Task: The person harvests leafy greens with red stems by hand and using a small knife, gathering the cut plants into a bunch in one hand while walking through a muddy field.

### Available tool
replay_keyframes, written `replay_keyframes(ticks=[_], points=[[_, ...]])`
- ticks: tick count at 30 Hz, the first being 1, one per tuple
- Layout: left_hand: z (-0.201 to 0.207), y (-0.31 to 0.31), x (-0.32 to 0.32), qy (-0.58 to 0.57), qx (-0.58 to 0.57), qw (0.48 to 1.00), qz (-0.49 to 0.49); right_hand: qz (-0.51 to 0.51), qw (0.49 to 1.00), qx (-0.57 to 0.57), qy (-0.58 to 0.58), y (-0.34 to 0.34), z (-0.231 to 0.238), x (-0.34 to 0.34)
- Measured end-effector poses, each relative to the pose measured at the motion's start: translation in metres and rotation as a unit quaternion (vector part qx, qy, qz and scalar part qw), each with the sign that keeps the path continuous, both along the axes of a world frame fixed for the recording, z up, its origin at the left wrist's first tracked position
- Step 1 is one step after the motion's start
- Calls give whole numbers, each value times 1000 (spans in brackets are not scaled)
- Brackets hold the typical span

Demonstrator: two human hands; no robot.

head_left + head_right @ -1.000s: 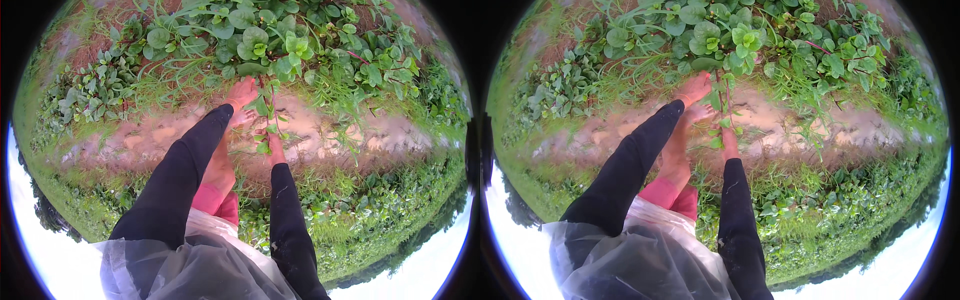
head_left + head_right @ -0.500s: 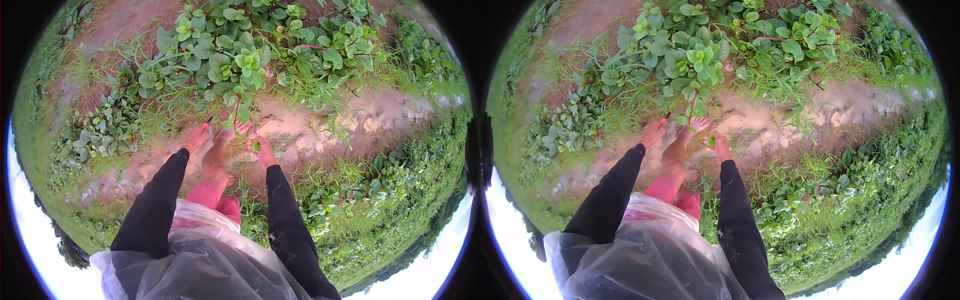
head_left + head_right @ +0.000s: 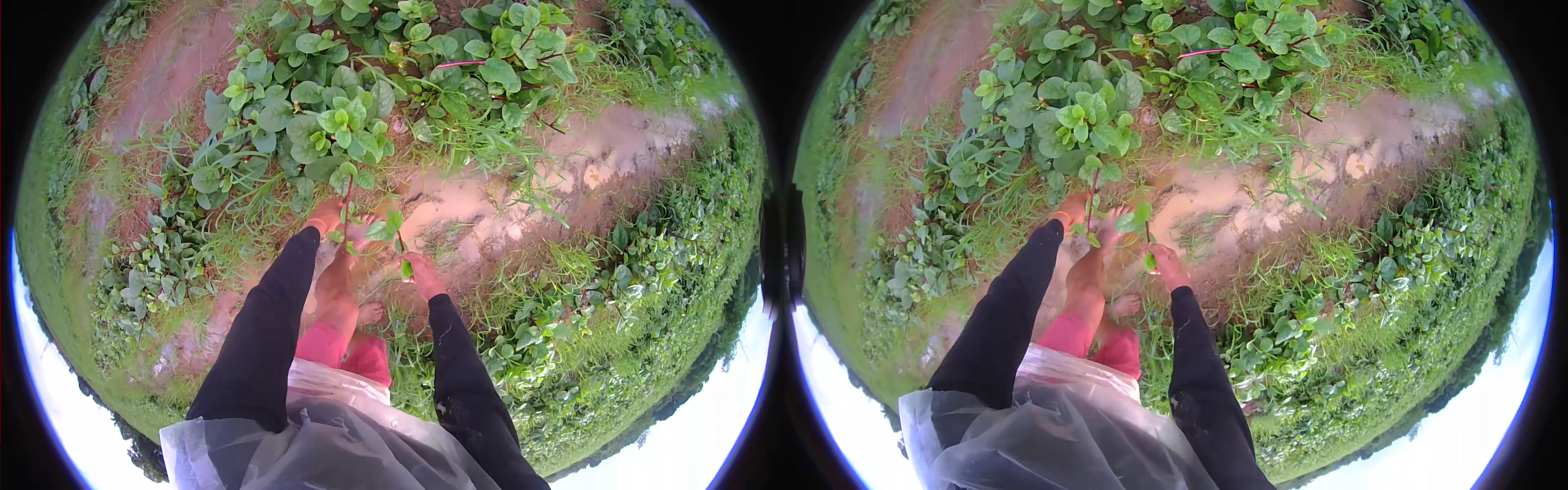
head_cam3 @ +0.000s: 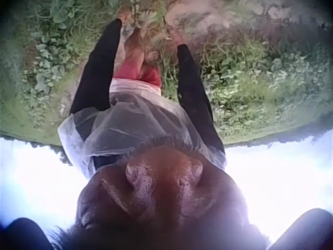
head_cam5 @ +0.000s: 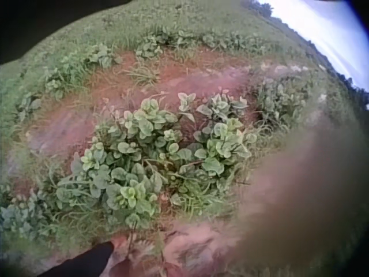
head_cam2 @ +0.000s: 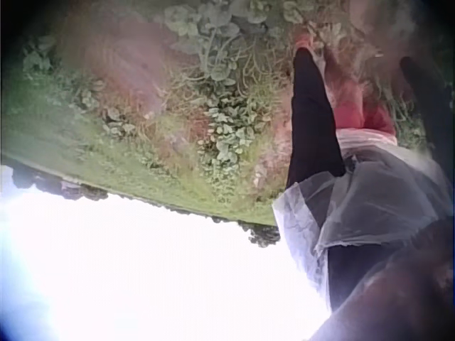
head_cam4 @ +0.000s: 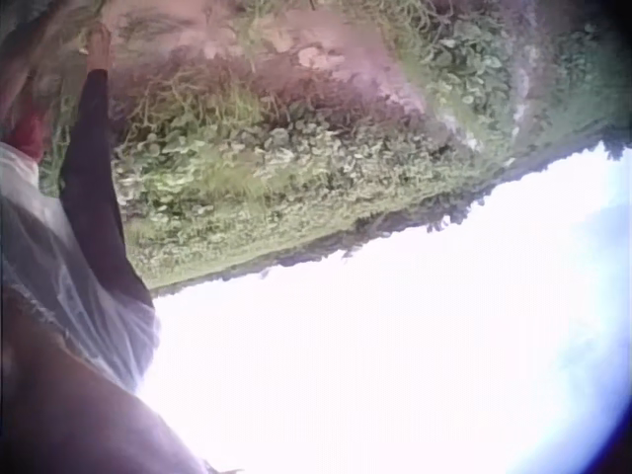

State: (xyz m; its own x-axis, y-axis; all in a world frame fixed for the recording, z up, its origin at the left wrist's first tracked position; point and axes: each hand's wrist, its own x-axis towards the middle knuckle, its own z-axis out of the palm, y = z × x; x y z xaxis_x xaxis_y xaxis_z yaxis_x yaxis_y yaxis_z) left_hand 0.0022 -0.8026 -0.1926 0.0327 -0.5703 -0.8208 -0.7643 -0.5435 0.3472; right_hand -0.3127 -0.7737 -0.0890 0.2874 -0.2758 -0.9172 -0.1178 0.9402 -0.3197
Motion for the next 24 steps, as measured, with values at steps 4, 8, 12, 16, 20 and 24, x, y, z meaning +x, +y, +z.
replay_keyframes(ticks=[4,8,12,16,20,24], points=[[87,74,-16,133,101,941,293,-62,986,76,135,51,36,-89],[180,144,78,81,135,951,264,-120,970,152,150,109,95,-132],[263,150,95,16,275,894,353,-247,922,218,205,175,184,-187],[278,90,86,20,232,914,332,-331,877,225,265,251,262,-225],[264,-42,16,155,101,950,252,-388,862,106,309,337,306,-276],[320,-188,-111,229,-21,957,179,-406,838,113,346,356,323,-295]])
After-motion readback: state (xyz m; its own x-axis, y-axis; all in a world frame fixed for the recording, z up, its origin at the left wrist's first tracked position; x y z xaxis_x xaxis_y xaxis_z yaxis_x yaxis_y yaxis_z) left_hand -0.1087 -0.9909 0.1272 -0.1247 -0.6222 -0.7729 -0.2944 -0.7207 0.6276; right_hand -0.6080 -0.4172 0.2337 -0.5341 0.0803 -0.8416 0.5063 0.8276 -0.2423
